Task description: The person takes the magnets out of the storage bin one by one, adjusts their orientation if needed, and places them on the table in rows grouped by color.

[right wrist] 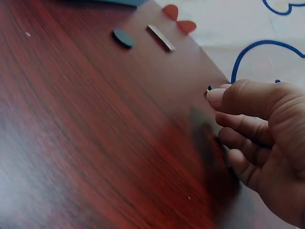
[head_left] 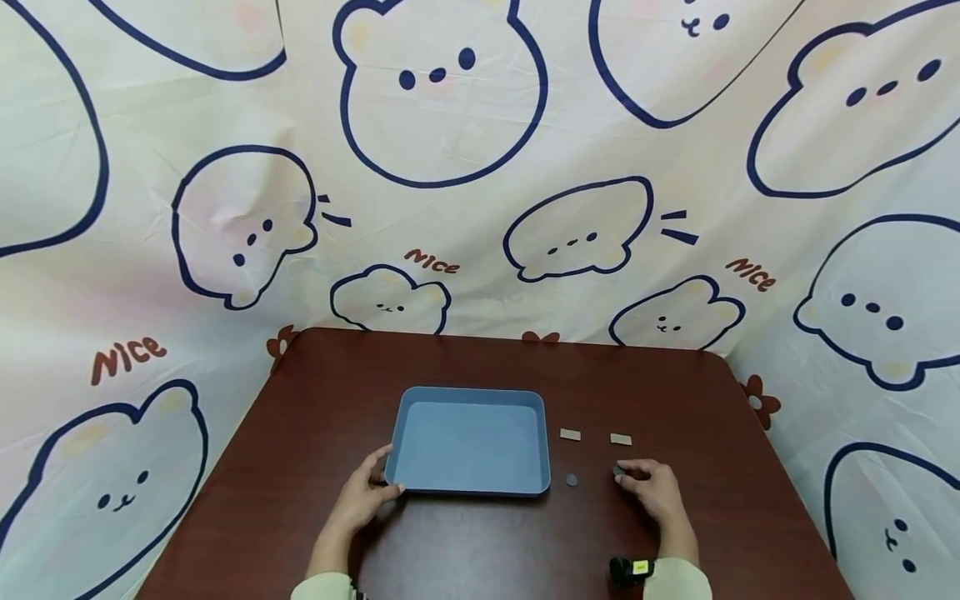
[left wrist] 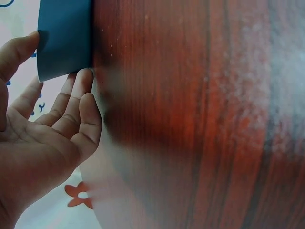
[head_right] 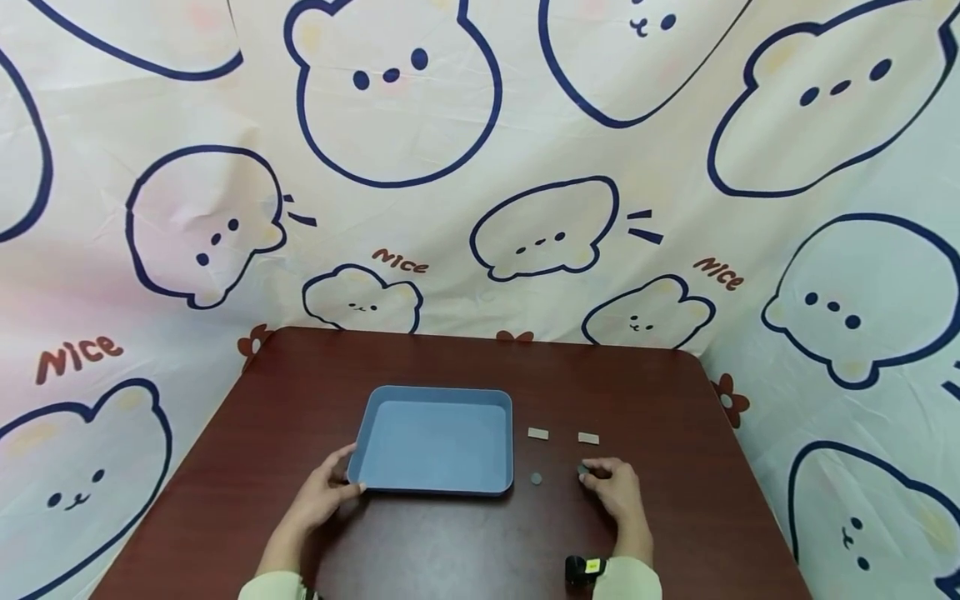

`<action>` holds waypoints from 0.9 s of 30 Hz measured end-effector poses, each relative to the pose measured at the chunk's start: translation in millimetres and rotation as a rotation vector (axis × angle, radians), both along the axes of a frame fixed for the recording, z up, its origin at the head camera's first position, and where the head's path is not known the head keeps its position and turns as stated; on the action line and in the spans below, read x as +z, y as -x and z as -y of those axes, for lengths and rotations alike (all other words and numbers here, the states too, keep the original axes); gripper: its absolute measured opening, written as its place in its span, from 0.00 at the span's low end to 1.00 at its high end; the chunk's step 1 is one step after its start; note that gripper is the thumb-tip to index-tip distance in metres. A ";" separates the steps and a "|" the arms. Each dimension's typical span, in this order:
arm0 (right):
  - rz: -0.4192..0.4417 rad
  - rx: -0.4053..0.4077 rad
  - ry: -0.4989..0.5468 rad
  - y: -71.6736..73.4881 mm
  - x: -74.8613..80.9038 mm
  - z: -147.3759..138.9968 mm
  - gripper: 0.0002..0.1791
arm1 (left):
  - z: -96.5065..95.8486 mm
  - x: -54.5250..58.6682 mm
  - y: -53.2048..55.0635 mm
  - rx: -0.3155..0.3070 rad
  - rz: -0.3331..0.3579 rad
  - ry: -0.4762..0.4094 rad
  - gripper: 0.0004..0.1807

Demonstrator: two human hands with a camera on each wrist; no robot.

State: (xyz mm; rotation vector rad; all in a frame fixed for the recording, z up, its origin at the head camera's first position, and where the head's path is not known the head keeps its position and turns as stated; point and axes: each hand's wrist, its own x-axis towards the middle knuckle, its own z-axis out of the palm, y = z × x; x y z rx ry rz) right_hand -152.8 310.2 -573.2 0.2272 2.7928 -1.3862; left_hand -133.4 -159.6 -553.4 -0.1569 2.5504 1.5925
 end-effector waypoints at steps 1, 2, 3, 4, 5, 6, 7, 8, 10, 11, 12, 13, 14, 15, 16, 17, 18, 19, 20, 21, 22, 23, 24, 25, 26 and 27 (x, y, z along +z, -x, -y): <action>-0.002 0.001 -0.003 0.0 -0.2 -2.0 0.13 | -0.2 0.2 0.6 -0.003 -0.002 0.001 0.38; -0.004 0.005 -0.010 0.0 -0.5 -3.9 0.13 | -0.6 0.5 1.2 -0.001 0.001 0.000 0.38; -0.003 0.007 -0.015 -0.3 -0.3 -5.6 0.13 | -0.9 0.4 1.8 0.003 0.006 0.000 0.38; -0.002 0.007 -0.020 -0.7 -0.2 -7.1 0.13 | -1.4 1.0 2.1 0.004 0.011 -0.002 0.38; 0.002 0.005 -0.028 -1.1 0.3 -8.2 0.13 | -1.8 1.3 2.5 0.003 0.015 0.000 0.38; 0.004 0.002 -0.035 -1.7 0.9 -9.1 0.13 | -2.0 1.6 2.8 0.002 0.015 -0.001 0.38; 0.007 0.002 -0.039 -2.3 1.6 -9.6 0.14 | -1.8 2.0 2.8 0.003 0.017 -0.002 0.38; 0.009 0.000 -0.045 -2.8 1.6 -10.1 0.14 | -1.7 2.3 3.0 0.004 0.019 -0.001 0.38; 0.009 0.000 -0.056 -3.4 1.3 -10.3 0.14 | -0.7 2.3 3.0 0.002 0.015 0.001 0.38; 0.009 0.002 -0.062 -3.7 1.1 -10.2 0.14 | -0.1 1.6 3.0 0.001 0.013 0.002 0.38; 0.007 0.004 -0.065 -3.6 0.6 -10.1 0.14 | 0.5 0.8 2.9 0.001 0.012 0.001 0.38; 0.004 0.002 -0.069 -3.8 0.0 -10.0 0.14 | 1.0 0.3 3.3 0.002 0.013 -0.001 0.38; 0.000 -0.002 -0.073 -3.8 -1.1 -10.0 0.14 | 1.1 -0.2 3.8 0.001 0.013 -0.002 0.38; -0.002 -0.004 -0.077 -3.8 -2.1 -10.0 0.13 | 1.3 -0.8 4.1 0.001 0.013 -0.004 0.38; -0.004 -0.008 -0.081 -3.8 -2.9 -9.9 0.13 | 1.4 -1.4 4.5 0.000 0.013 -0.006 0.38; -0.005 -0.011 -0.085 -3.9 -3.9 -9.9 0.13 | 1.5 -1.3 4.6 0.000 0.014 -0.005 0.38; -0.007 -0.013 -0.088 -4.0 -4.9 -9.9 0.13 | 1.5 -1.4 4.9 0.001 0.013 -0.005 0.38; -0.008 -0.017 -0.091 -4.2 -6.0 -9.9 0.13 | 1.5 -1.2 5.0 0.000 0.013 -0.004 0.38; -0.009 -0.018 -0.093 -4.2 -6.9 -9.9 0.13 | 1.6 -1.0 4.9 0.000 0.013 -0.002 0.38; -0.010 -0.021 -0.097 -4.2 -7.4 -9.9 0.13 | 1.6 -0.9 4.8 0.000 0.014 -0.003 0.38; -0.013 -0.023 -0.098 -4.3 -7.5 -9.7 0.13 | 1.7 -0.7 4.7 0.000 0.015 -0.002 0.38; -0.016 -0.023 -0.099 -4.3 -7.6 -9.7 0.13 | 1.7 -0.4 4.4 0.001 0.018 -0.003 0.38; -0.019 -0.023 -0.099 -4.2 -8.0 -9.7 0.13 | 1.8 -0.3 4.2 0.001 0.019 -0.007 0.39; -0.023 -0.023 -0.098 -4.0 -8.2 -9.8 0.13 | 1.8 0.1 4.0 0.001 0.021 -0.011 0.39; -0.027 -0.023 -0.097 -3.9 -8.3 -9.7 0.13 | 1.8 0.6 3.8 0.001 0.022 -0.016 0.39; -0.030 -0.023 -0.094 -4.0 -8.1 -9.5 0.13 | 1.8 1.3 3.7 0.001 0.021 -0.021 0.39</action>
